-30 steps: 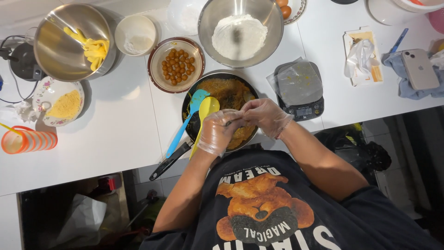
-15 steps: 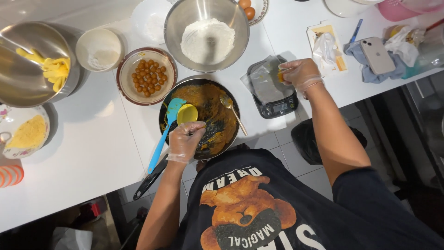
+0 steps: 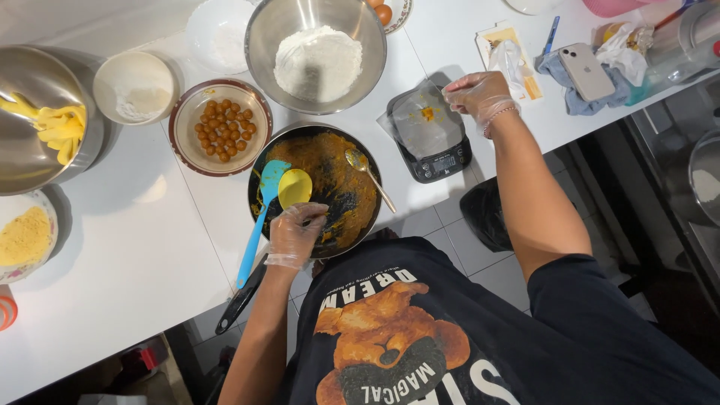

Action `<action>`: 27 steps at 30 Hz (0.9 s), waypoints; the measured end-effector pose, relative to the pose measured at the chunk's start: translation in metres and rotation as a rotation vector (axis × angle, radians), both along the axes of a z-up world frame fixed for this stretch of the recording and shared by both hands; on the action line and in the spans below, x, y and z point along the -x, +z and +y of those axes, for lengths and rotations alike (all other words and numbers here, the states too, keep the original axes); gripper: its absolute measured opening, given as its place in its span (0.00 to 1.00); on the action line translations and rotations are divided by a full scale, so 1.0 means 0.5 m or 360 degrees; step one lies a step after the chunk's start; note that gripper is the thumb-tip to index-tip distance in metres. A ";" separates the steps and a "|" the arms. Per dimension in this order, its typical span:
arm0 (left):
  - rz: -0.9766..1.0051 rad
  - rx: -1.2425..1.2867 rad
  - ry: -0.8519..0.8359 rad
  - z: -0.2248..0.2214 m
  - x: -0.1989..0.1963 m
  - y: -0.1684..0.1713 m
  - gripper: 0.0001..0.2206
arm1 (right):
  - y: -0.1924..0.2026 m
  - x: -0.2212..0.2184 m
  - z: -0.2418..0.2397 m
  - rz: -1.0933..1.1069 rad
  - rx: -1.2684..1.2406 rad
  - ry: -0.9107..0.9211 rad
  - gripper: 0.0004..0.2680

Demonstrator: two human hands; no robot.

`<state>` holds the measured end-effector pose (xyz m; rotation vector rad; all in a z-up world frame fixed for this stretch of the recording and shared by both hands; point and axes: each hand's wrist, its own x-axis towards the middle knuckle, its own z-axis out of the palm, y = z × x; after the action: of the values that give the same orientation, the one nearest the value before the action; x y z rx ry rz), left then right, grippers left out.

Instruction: Shaping pineapple jam into small balls and wrapping them with dough to make pastries.

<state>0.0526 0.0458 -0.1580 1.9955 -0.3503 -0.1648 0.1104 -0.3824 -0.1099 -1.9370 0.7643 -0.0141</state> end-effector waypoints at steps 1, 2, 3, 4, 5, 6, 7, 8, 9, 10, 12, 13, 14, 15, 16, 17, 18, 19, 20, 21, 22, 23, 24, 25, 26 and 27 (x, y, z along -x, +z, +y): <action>-0.0091 -0.0091 -0.0087 0.001 -0.001 -0.011 0.08 | 0.027 0.001 0.003 0.0096 -0.0021 -0.0046 0.05; -0.0181 -0.0181 -0.0178 0.001 -0.001 -0.023 0.08 | 0.053 0.005 0.005 0.0194 -0.0045 -0.0095 0.03; -0.0173 -0.0181 -0.0189 0.002 -0.002 -0.029 0.08 | 0.062 0.009 0.008 0.0202 -0.0046 -0.0105 0.03; -0.0190 -0.0237 -0.0219 0.000 -0.003 -0.036 0.09 | 0.071 0.013 0.010 0.0246 0.0065 -0.0047 0.03; -0.0208 -0.0293 -0.0249 -0.002 -0.005 -0.043 0.10 | 0.080 0.016 0.011 0.0290 0.0176 0.0013 0.03; -0.0206 -0.0292 -0.0257 -0.003 -0.005 -0.047 0.10 | 0.063 0.017 0.003 0.0293 0.0176 0.0005 0.03; -0.0158 -0.0276 -0.0280 -0.005 -0.005 -0.050 0.13 | 0.046 0.018 -0.005 0.0262 0.0204 0.0129 0.04; -0.0110 -0.0262 -0.0297 -0.005 -0.004 -0.053 0.17 | 0.028 0.017 -0.011 0.0231 0.0229 0.0260 0.04; -0.0107 -0.0263 -0.0300 -0.008 -0.005 -0.055 0.17 | 0.001 0.014 -0.022 0.0234 0.0228 0.0258 0.04; -0.0108 -0.0292 -0.0293 -0.010 -0.005 -0.057 0.17 | -0.027 0.010 -0.031 0.0213 0.0304 0.0350 0.06; -0.0108 -0.0323 -0.0286 -0.014 -0.004 -0.068 0.18 | -0.060 0.003 -0.040 0.0193 0.0378 0.0443 0.07; -0.0067 -0.0355 -0.0302 -0.015 -0.003 -0.076 0.17 | -0.065 0.000 -0.039 0.0267 0.0467 0.0555 0.09; -0.0029 -0.0386 -0.0318 -0.016 -0.004 -0.083 0.16 | -0.069 -0.005 -0.039 0.0338 0.0556 0.0668 0.11; -0.0030 -0.0388 -0.0315 -0.017 -0.002 -0.083 0.16 | -0.078 -0.008 -0.038 0.0336 0.0555 0.0670 0.11; -0.0010 -0.0402 -0.0298 -0.018 -0.001 -0.083 0.17 | -0.087 -0.012 -0.038 0.0320 0.0570 0.0661 0.12; 0.0011 -0.0416 -0.0281 -0.019 0.000 -0.083 0.18 | -0.096 -0.016 -0.036 0.0304 0.0585 0.0652 0.12; 0.0010 -0.0417 -0.0273 -0.023 0.000 -0.082 0.18 | -0.075 -0.016 -0.017 0.0300 0.0585 0.0660 0.12; 0.0049 -0.0627 -0.0311 -0.026 0.000 -0.081 0.21 | -0.055 -0.015 0.002 0.0289 0.0771 0.0786 0.14; 0.0089 -0.0836 -0.0344 -0.030 -0.001 -0.080 0.23 | -0.034 -0.016 0.022 0.0273 0.0955 0.0914 0.16; 0.0088 -0.0838 -0.0333 -0.034 0.000 -0.069 0.23 | -0.033 -0.020 0.031 0.0266 0.0956 0.0923 0.16; 0.0113 -0.0965 -0.0411 -0.038 0.001 -0.059 0.25 | -0.033 -0.023 0.039 0.0338 0.1055 0.1012 0.17; 0.0140 -0.1092 -0.0490 -0.042 0.002 -0.050 0.26 | -0.033 -0.026 0.047 0.0410 0.1154 0.1102 0.18; 0.0142 -0.1093 -0.0477 -0.044 0.003 -0.062 0.26 | -0.047 -0.025 0.044 0.0403 0.1156 0.1112 0.18; 0.0115 -0.1120 -0.0493 -0.046 0.003 -0.074 0.26 | -0.060 -0.025 0.041 0.0438 0.1226 0.1156 0.18; 0.0089 -0.1147 -0.0507 -0.048 0.003 -0.086 0.27 | -0.073 -0.025 0.038 0.0472 0.1297 0.1200 0.19; 0.0090 -0.1148 -0.0494 -0.052 0.001 -0.077 0.27 | -0.093 -0.029 0.029 0.0464 0.1300 0.1210 0.19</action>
<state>0.0523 0.0200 -0.1964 2.6235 -0.6269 -0.6131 0.1248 -0.3677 -0.1562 -2.9530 0.1330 0.4959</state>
